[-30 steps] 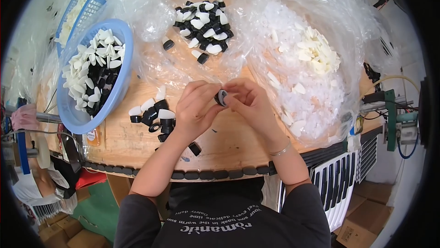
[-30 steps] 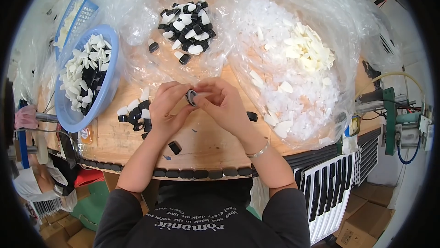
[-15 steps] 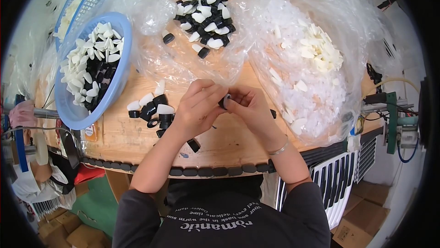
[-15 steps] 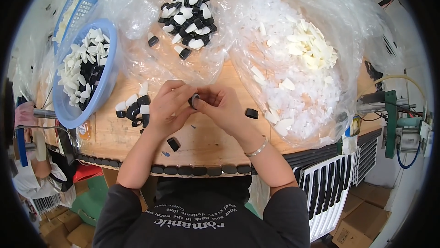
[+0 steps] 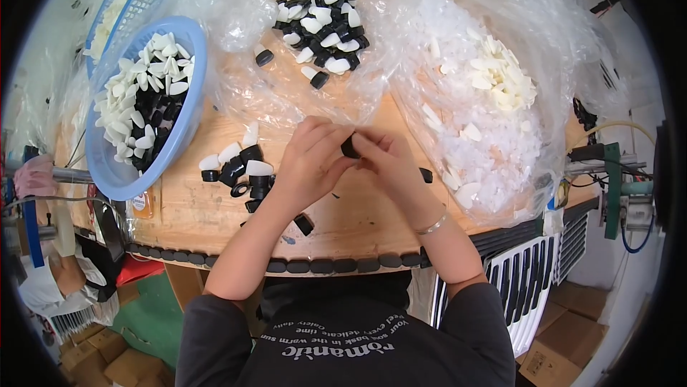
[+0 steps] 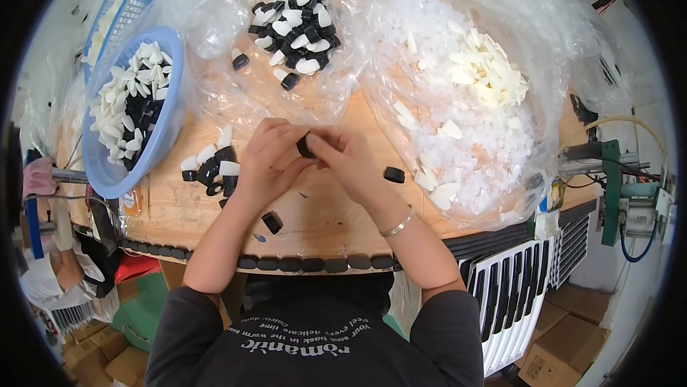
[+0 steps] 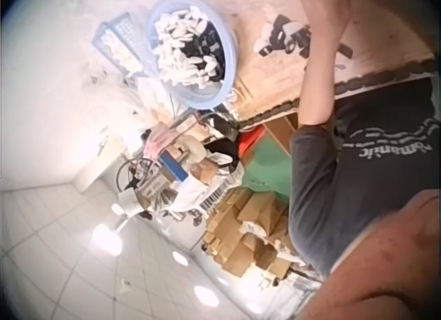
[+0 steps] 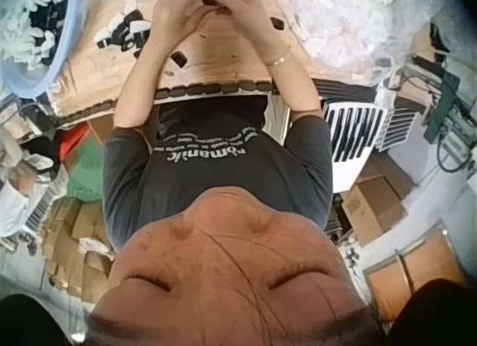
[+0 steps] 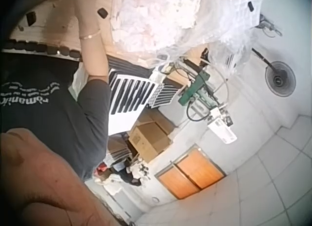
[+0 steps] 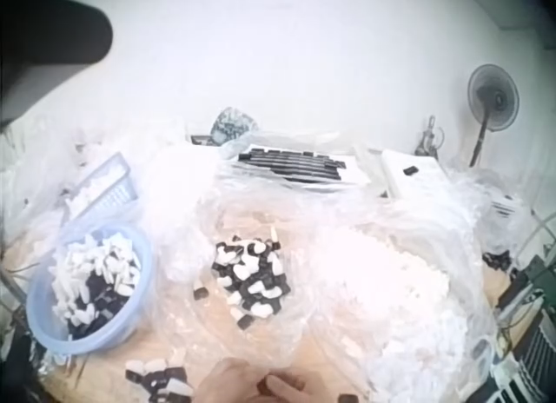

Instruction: Assembling small black and white plastic components at a manufacturing workbench.

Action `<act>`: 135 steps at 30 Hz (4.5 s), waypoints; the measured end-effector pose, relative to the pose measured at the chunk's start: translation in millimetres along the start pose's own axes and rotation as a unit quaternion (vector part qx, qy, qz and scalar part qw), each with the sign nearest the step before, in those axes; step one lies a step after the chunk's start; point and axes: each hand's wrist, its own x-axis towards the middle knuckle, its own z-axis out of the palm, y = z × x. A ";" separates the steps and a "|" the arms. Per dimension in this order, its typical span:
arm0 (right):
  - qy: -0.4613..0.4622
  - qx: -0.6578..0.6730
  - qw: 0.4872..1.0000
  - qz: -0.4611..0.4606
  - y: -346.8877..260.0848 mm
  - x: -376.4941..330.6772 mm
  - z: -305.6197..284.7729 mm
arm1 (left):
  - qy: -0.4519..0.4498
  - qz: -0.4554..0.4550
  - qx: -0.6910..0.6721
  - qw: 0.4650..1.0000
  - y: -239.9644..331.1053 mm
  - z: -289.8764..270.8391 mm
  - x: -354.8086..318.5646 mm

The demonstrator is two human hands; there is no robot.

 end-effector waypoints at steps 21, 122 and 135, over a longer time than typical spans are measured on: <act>-0.041 -0.290 0.954 0.058 -44.0 1.0 -11.1 | -0.209 -0.351 -0.150 0.900 -17.2 -34.6 3.7; 0.070 -0.256 0.879 -0.397 -3.1 -9.1 -2.5 | 0.076 -0.238 -0.332 0.910 6.6 22.9 -11.1; 0.034 -0.440 0.754 -0.487 -21.2 -21.8 1.1 | -0.014 -0.061 -0.161 0.985 -3.9 2.2 -6.2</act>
